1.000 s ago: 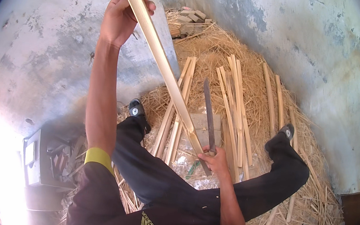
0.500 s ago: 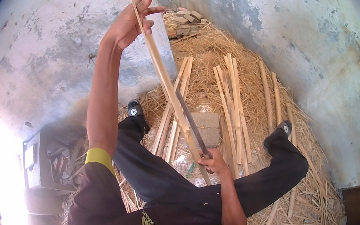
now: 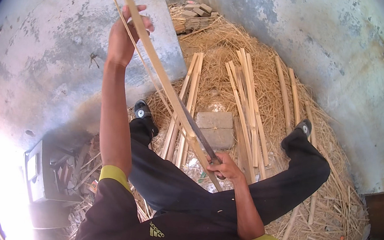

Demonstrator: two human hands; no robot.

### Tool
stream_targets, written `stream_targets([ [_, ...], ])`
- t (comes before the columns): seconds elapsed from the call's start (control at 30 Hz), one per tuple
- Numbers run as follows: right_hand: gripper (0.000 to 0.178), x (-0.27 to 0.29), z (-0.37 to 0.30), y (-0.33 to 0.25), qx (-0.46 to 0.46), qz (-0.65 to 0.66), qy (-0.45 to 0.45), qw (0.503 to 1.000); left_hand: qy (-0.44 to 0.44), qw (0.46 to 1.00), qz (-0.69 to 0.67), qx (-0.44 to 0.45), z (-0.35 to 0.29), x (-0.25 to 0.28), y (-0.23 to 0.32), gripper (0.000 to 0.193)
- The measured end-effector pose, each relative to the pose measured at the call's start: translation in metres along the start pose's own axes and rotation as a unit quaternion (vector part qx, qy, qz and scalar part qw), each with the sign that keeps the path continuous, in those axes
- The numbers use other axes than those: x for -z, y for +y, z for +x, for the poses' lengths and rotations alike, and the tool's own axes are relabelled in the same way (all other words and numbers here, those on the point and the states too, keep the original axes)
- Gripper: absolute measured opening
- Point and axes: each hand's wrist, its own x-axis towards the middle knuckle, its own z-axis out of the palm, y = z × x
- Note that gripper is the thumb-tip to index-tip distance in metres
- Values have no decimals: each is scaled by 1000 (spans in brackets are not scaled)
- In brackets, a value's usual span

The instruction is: The person sits on a straw-covered floor and uses a large knife to split long bamboo poles into thin strips. They hold the bamboo with one hand and repeatedly strike it with the knife to separate the material, placing the finished strips on the ground.

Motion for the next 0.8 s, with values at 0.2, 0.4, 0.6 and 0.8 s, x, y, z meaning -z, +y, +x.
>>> stream_targets([
  [0.2, 34, 3, 15, -12, 110, -157, 322, 927, 65, 979, 72, -181, 17, -27, 17, 23],
  [0.4, 43, -12, -13, -52, 195, -8, 396, 897, 98, 946, 212, -224, 5, -70, -23, 21],
  [0.6, 46, -40, -30, -45, 183, -170, 306, 919, 92, 943, 240, -211, 10, -79, -66, 41],
  [0.8, 59, -57, 3, -31, 173, -289, 319, 886, 67, 950, 234, -198, 16, -62, -73, 46],
])
